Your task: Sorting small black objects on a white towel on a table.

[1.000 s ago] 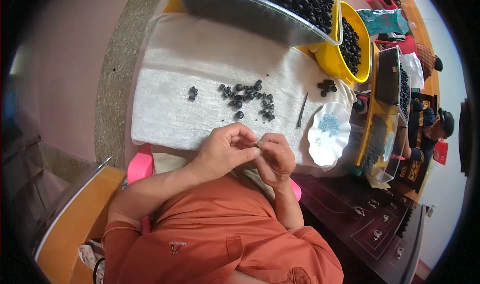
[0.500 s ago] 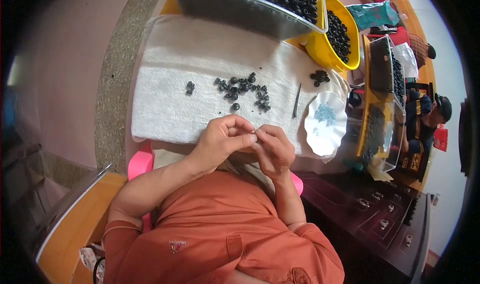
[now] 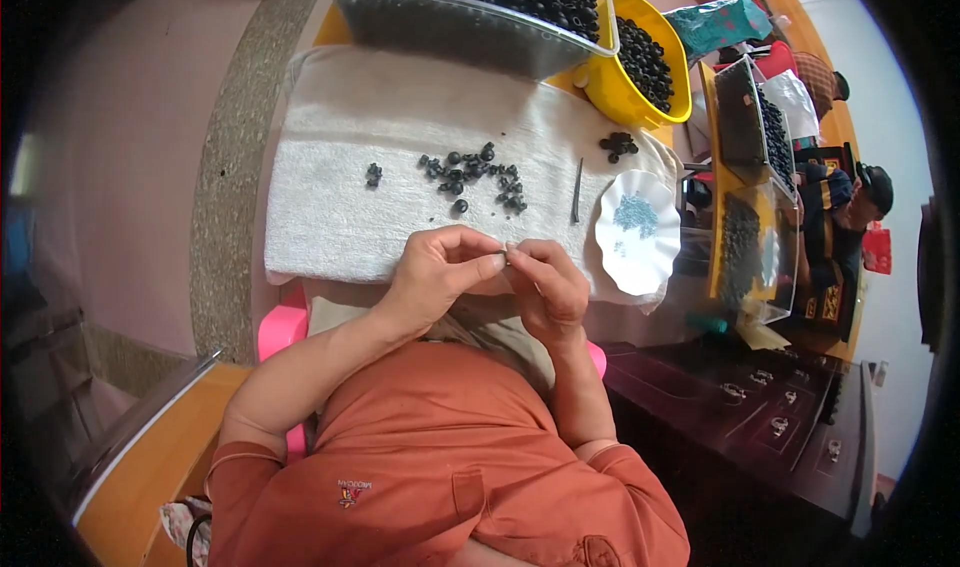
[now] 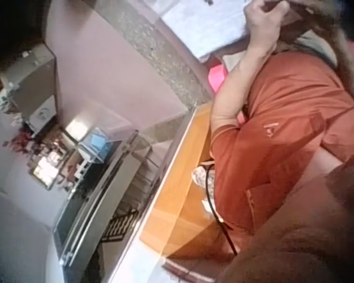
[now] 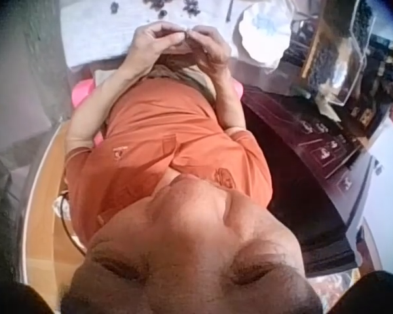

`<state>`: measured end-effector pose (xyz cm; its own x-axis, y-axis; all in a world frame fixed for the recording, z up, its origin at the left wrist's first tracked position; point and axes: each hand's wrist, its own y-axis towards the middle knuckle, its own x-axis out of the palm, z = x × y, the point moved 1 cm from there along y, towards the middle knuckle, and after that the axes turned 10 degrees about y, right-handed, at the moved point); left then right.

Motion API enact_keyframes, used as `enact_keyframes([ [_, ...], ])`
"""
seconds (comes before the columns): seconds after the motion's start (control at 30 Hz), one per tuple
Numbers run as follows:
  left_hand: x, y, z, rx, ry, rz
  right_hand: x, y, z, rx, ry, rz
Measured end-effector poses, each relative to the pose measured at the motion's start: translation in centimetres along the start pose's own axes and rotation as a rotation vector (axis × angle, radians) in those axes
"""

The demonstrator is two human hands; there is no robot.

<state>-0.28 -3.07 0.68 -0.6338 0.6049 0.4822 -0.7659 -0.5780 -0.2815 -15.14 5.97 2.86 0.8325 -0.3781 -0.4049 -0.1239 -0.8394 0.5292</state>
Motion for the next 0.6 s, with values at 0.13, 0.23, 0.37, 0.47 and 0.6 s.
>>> enact_keyframes([
  [0.13,0.29,-0.21,0.13,0.019,0.008,0.055,0.2,0.09,-0.33,-0.042,-0.041,0.027],
  [0.23,0.22,-0.21,-0.08,0.026,0.018,0.066,0.3,-0.01,-0.57,-0.012,-0.039,0.03],
  [0.37,0.23,-0.24,-0.42,0.036,0.012,0.084,0.42,0.08,-0.84,0.002,-0.071,0.034],
  [0.47,0.32,-0.36,-0.4,0.02,-0.03,0.085,0.49,0.0,-0.76,0.015,-0.07,0.039],
  [0.6,0.37,-0.36,-0.78,0.036,-0.027,0.091,0.36,-0.06,-0.64,0.029,-0.044,0.039],
])
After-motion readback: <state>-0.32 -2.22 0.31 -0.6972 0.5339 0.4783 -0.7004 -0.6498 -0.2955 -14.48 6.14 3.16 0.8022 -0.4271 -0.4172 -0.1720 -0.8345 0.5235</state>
